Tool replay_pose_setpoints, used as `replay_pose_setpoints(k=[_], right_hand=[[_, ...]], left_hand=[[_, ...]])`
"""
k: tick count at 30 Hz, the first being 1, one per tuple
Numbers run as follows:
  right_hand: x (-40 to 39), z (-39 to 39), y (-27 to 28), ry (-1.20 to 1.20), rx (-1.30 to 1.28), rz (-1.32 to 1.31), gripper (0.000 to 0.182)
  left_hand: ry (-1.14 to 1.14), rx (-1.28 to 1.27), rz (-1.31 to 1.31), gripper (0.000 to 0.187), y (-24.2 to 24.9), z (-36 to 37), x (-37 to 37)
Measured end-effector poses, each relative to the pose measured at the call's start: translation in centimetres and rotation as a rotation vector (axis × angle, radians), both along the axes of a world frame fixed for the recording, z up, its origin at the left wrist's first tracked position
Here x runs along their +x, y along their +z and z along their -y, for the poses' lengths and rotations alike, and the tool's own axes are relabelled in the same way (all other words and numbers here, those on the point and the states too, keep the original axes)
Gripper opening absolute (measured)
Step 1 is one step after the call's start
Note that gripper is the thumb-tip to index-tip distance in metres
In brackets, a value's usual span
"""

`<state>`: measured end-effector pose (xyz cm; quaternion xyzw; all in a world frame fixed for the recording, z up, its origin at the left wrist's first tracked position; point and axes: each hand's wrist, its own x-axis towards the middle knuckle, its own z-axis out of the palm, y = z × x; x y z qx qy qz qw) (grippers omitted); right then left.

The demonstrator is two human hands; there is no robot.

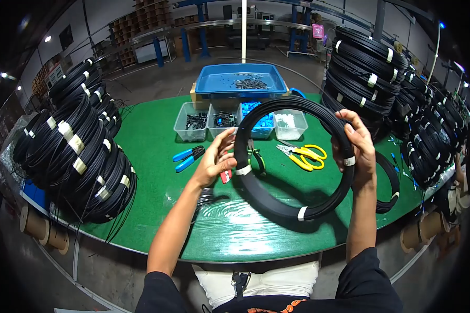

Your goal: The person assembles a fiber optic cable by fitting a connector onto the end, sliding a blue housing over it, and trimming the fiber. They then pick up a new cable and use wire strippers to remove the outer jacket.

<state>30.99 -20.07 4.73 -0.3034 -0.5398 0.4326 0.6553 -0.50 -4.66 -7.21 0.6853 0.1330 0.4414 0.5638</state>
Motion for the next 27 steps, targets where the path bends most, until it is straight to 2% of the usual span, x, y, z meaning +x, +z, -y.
replay_pose_setpoints(k=[2, 4, 6, 9, 12, 13, 16, 17, 20, 21, 24, 25, 27], right_hand=[[0.4, -0.9, -0.9, 0.066, -0.076, -0.083, 0.031], [0.0, -1.6, -1.7, 0.090, -0.108, -0.198, 0.029], [-0.1, -2.2, -2.3, 0.110, -0.132, -0.198, 0.025], [0.3, -2.9, -2.9, 0.143, -0.145, -0.130, 0.022], [-0.5, -3.8, -2.9, 0.167, -0.145, -0.089, 0.021], [-1.1, -4.1, -2.9, 0.101, -0.172, -0.068, 0.021], [-2.2, -6.7, -5.2, 0.020, -0.086, -0.079, 0.021], [-2.3, -7.3, -5.6, 0.016, -0.119, -0.027, 0.020], [-2.3, -10.0, -8.3, 0.069, -0.161, 0.004, 0.021], [-2.1, -11.0, -9.2, 0.109, -0.173, 0.002, 0.019], [-3.1, -12.8, -10.5, 0.006, -0.159, 0.111, 0.009], [-3.1, -13.3, -11.1, 0.014, -0.202, 0.138, 0.004], [-3.1, -14.4, -12.1, 0.024, -0.202, 0.122, 0.002]], left_hand=[[-0.039, 0.064, 0.067, 0.095, 0.2, 1.1, 1.4], [0.127, 0.055, 0.046, 0.086, 0.2, 2.7, 2.2], [0.262, -0.012, 0.088, 0.073, -0.3, 3.6, 1.9], [0.326, 0.026, 0.071, 0.069, 0.6, 6.3, 0.3], [0.443, -0.022, 0.075, 0.071, 1.1, 9.4, -0.6], [0.480, -0.063, 0.066, 0.069, 1.0, 10.1, -0.9], [0.523, -0.135, 0.030, 0.069, -0.3, 11.4, -2.3], [0.517, -0.208, -0.003, 0.072, -0.6, 11.8, -3.0], [0.574, -0.217, -0.042, 0.077, -1.5, 12.7, -3.5], [0.583, -0.231, -0.056, 0.081, -1.6, 13.0, -3.7], [0.652, -0.245, -0.128, 0.083, -1.3, 14.6, -3.8], [0.678, -0.174, -0.189, 0.085, -1.3, 15.1, -3.8], [0.684, -0.191, -0.163, 0.085, -1.9, 15.6, -3.8]])
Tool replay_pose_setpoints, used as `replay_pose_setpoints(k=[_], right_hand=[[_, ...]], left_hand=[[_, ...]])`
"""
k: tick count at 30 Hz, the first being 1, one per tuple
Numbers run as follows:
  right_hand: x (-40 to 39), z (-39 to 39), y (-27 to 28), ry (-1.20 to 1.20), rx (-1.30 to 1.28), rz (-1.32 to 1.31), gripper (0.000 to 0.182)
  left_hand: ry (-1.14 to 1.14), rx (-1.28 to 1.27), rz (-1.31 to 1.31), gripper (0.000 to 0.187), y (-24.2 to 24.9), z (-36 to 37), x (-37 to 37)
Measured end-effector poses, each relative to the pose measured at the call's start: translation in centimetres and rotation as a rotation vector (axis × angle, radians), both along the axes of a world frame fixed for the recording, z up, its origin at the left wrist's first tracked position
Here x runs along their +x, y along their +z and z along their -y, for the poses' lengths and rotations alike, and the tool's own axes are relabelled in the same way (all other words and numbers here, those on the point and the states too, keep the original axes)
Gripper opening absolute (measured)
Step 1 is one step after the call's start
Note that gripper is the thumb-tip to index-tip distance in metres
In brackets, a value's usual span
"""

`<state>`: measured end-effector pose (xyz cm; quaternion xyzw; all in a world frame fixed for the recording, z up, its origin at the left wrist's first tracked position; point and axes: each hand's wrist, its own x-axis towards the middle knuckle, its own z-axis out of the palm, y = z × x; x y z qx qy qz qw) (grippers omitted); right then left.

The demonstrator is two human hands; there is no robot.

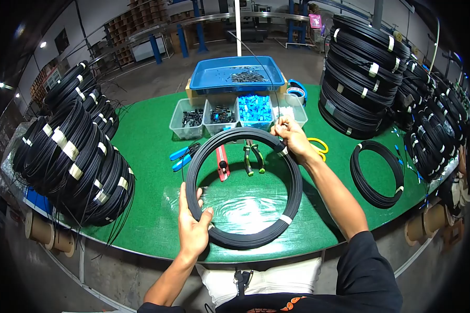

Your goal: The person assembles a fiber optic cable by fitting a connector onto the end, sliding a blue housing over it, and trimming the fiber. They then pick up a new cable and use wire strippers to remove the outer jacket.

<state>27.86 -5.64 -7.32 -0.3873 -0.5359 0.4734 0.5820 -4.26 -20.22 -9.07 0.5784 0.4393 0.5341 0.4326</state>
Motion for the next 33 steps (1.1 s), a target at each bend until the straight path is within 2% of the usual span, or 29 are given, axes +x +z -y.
replay_pose_setpoints(k=[3, 8, 13, 19, 21, 22, 26, 29, 31, 33], right_hand=[[-0.8, -1.5, -1.3, 0.015, 0.053, -0.017, 0.006], [-1.6, -3.0, -2.4, 0.066, -0.033, 0.022, 0.009], [-2.3, -4.2, -3.7, 0.125, -0.048, -0.046, 0.009], [-3.4, -5.3, -3.1, 0.073, -0.107, -0.050, 0.006], [-3.4, -6.2, -3.0, 0.058, -0.100, -0.035, 0.007], [-3.4, -6.7, -2.9, 0.042, -0.091, -0.028, 0.006], [-3.6, -6.9, -2.6, 0.062, -0.102, -0.059, 0.007], [-3.5, -7.0, -2.2, 0.097, -0.123, -0.077, 0.007], [-3.4, -7.2, -2.3, 0.128, -0.089, -0.117, 0.007], [-4.0, -7.4, -2.5, 0.095, -0.051, -0.120, 0.006]], left_hand=[[0.017, -0.046, 0.075, 0.085, -0.4, 0.3, -0.1], [0.047, -0.175, 0.131, 0.082, -1.8, 0.1, -0.3], [0.019, -0.099, 0.089, 0.079, -1.6, 0.2, -0.3], [-0.017, -0.274, 0.230, 0.083, -1.0, 0.1, -0.6], [-0.111, -0.398, 0.253, 0.087, -0.6, 0.2, -0.9], [-0.149, -0.482, 0.197, 0.088, -0.4, 0.2, -1.4], [-0.152, -0.436, 0.199, 0.087, -1.3, -0.3, -1.9], [-0.185, -0.398, 0.063, 0.093, -2.2, -0.5, -2.3], [-0.163, -0.409, 0.021, 0.094, -1.1, -0.3, -2.3], [-0.122, -0.410, -0.151, 0.092, -0.2, -0.7, -2.6]])
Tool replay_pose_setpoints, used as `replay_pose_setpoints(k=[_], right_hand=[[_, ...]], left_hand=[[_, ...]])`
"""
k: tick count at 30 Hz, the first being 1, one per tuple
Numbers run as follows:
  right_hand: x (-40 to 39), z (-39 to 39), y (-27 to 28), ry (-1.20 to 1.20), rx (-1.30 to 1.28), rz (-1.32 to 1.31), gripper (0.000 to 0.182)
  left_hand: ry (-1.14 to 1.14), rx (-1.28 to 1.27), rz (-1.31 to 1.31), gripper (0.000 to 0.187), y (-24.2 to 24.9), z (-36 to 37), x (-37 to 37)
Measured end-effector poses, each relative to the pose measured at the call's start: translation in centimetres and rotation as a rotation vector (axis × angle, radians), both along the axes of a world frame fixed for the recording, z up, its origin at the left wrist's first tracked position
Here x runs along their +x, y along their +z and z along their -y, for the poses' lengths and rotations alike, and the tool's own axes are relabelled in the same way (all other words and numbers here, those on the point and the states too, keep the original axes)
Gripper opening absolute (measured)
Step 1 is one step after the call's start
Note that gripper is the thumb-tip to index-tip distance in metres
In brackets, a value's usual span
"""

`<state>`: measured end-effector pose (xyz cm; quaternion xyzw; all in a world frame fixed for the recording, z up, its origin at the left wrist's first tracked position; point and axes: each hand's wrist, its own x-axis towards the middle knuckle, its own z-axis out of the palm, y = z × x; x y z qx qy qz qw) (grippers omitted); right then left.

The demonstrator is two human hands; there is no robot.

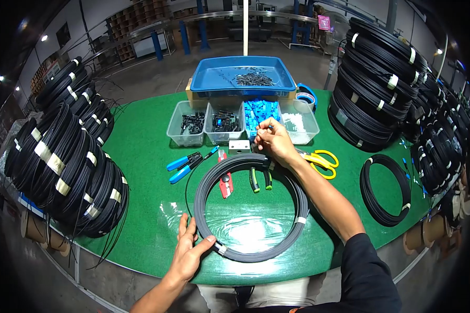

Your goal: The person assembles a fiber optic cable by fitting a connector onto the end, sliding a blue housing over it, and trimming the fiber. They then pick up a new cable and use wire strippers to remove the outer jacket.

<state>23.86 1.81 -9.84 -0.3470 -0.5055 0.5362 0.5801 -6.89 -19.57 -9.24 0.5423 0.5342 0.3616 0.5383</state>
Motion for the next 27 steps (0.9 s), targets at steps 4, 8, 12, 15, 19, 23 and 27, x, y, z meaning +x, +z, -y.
replay_pose_setpoints(k=[4, 8, 12, 15, 19, 23, 27], right_hand=[[-0.9, -0.5, 1.5, -0.074, 0.082, 0.066, 0.010], [-1.4, -1.9, 4.2, -0.095, 0.172, 0.021, 0.016], [-2.7, -4.0, 7.3, -0.121, 0.304, 0.003, 0.018], [-3.6, -5.5, 9.6, -0.138, 0.368, 0.054, 0.017], [-4.6, -7.2, 11.6, -0.171, 0.459, 0.178, 0.019], [-5.1, -8.5, 12.7, -0.189, 0.521, 0.406, 0.017], [-5.8, -9.7, 12.4, -0.166, 0.594, 0.792, 0.016]], left_hand=[[-0.090, -0.008, -0.146, 0.094, 0.7, -0.6, -0.6], [-0.062, 0.242, -0.424, 0.094, 2.8, -3.4, -1.3], [-0.084, 0.419, -0.231, 0.063, 5.3, -10.7, -1.8], [-0.084, 0.621, -0.312, 0.039, 7.5, -17.1, -1.7], [-0.214, 0.754, -0.575, 0.030, 8.8, -25.5, -1.7], [-0.495, 0.745, -0.952, 0.021, 8.0, -32.9, -1.9], [-0.809, 0.550, -1.248, 0.024, 7.7, -36.2, -0.3]])
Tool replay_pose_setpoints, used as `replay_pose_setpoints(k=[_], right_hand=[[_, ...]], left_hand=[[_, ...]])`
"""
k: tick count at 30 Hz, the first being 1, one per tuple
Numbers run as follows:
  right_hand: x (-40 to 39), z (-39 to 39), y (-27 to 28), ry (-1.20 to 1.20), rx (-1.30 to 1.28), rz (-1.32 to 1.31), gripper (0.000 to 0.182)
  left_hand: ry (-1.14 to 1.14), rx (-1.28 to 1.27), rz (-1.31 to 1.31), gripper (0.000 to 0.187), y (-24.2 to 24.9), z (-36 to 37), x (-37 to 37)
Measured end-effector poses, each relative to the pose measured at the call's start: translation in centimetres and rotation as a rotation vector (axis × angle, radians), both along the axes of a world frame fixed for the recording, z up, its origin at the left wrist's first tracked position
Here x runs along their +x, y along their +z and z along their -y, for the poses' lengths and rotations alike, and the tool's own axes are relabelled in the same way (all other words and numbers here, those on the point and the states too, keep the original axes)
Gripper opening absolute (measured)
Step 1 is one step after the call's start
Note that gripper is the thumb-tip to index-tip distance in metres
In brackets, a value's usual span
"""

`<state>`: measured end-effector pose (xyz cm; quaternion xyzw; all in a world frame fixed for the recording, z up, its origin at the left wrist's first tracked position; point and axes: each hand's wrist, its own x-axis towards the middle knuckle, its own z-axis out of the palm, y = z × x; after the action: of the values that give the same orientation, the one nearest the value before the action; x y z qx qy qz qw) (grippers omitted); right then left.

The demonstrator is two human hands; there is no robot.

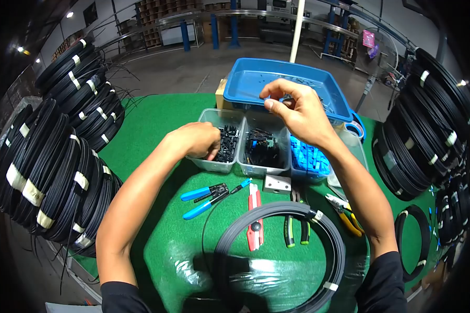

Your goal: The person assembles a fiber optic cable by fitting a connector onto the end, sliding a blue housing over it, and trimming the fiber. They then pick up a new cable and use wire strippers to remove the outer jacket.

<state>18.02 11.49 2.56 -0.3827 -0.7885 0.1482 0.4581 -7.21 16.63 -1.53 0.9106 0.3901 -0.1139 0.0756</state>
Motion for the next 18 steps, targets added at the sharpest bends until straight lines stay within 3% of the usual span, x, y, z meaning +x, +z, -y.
replay_pose_setpoints(k=[5, 9, 18], right_hand=[[-0.8, -0.2, 0.9, 0.015, -0.043, 0.337, 0.017], [-1.4, -0.3, 0.3, 0.026, -0.077, 0.384, 0.020], [-1.7, -0.5, -1.2, 0.071, -0.088, 0.371, 0.021]], left_hand=[[0.017, -0.074, -0.236, 0.030, -0.9, -2.1, 1.7], [-0.040, 0.216, -0.122, 0.029, 0.0, -3.7, 1.2], [-0.006, 0.080, -0.134, 0.025, 0.3, -3.6, 0.2]])
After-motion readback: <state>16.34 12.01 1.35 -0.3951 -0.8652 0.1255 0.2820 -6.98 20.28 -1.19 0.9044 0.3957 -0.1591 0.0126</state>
